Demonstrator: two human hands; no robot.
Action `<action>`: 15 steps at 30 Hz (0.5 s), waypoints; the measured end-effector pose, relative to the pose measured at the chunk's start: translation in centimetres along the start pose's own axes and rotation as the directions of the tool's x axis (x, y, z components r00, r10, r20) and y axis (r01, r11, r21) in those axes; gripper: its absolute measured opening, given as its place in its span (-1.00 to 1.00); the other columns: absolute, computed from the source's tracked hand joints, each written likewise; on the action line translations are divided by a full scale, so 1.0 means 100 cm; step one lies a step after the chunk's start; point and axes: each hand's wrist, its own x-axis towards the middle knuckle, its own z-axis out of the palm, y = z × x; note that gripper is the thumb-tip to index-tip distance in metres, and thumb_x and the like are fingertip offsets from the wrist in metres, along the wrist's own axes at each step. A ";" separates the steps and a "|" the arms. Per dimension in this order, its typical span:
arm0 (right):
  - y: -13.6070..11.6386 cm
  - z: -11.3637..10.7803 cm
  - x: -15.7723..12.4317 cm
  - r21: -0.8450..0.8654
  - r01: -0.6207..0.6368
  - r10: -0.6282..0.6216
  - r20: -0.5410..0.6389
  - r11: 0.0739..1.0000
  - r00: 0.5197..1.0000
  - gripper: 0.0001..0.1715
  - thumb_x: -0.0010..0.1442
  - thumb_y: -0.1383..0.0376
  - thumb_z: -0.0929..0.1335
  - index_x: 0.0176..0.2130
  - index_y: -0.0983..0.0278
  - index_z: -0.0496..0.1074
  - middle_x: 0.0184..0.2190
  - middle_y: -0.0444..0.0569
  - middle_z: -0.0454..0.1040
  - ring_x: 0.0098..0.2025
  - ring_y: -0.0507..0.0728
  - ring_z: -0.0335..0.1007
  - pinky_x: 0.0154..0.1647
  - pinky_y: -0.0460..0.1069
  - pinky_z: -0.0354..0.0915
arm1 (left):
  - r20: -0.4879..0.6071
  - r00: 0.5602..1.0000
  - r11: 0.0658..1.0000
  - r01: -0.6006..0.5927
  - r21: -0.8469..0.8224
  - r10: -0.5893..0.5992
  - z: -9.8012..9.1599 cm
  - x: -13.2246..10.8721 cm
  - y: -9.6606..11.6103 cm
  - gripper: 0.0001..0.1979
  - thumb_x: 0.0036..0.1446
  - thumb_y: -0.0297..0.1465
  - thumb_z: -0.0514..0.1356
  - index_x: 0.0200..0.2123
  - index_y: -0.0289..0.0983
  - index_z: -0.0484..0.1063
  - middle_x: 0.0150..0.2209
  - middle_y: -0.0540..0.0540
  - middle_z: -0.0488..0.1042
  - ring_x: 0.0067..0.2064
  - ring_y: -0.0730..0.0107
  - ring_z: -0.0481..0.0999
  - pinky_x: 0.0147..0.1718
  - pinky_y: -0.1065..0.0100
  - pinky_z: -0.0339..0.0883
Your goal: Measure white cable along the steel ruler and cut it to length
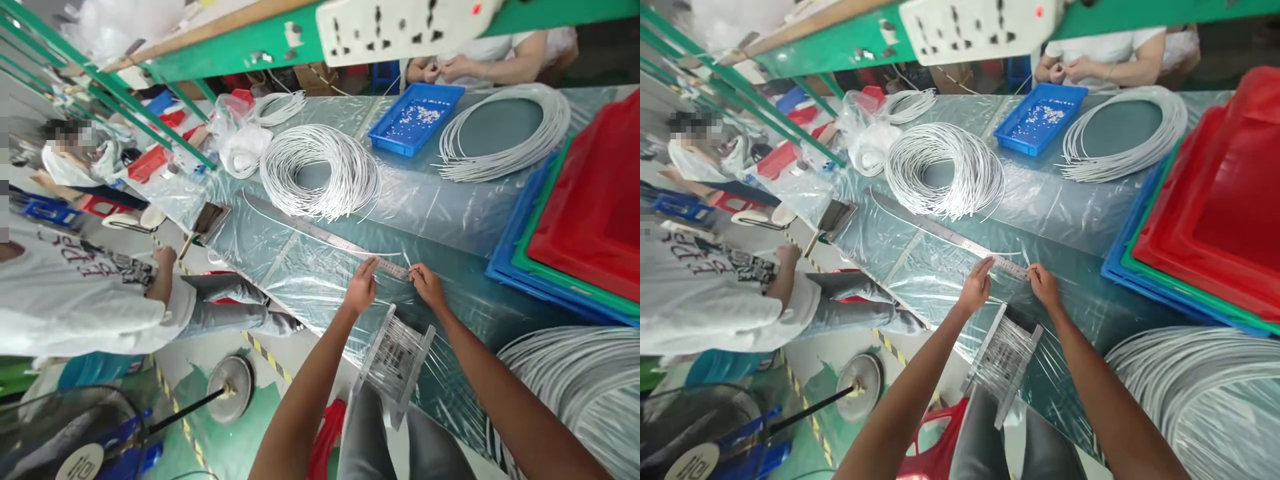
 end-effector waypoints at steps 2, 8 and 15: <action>-0.014 -0.003 -0.007 0.003 -0.050 0.050 0.028 0.999 0.998 -0.49 0.06 -0.16 0.28 -0.35 0.22 0.38 -0.57 -0.14 0.41 -0.57 0.10 0.29 -0.56 -0.02 0.25 | -0.050 0.975 0.965 0.207 -0.161 -0.217 -0.026 -0.030 0.017 -0.64 0.38 -0.37 -0.03 0.07 -0.33 0.48 -0.01 -0.26 0.55 0.07 0.17 0.55 0.07 0.09 0.49; -0.053 -0.029 -0.109 -0.081 -0.207 0.200 -0.079 0.975 0.977 -0.45 0.15 -0.19 0.31 -0.24 0.21 0.49 -0.25 0.05 0.58 -0.18 0.25 0.53 -0.25 0.12 0.50 | 0.295 0.880 0.677 0.474 -0.562 -0.372 -0.051 -0.138 0.048 -0.47 0.42 -0.06 -0.05 -0.19 -0.28 0.60 -0.40 -0.08 0.49 -0.37 0.33 0.52 -0.28 0.29 0.45; -0.071 0.010 -0.236 0.167 -0.547 0.567 -0.359 0.821 0.741 -0.38 0.09 -0.23 0.37 -0.03 0.09 0.48 -0.04 0.01 0.58 -0.03 0.32 0.55 -0.23 0.15 0.54 | 0.352 0.911 0.593 0.408 -0.695 -0.214 -0.033 -0.145 0.035 -0.28 0.45 0.02 -0.24 -0.09 -0.29 0.61 -0.39 -0.11 0.48 -0.30 0.26 0.51 -0.13 0.18 0.45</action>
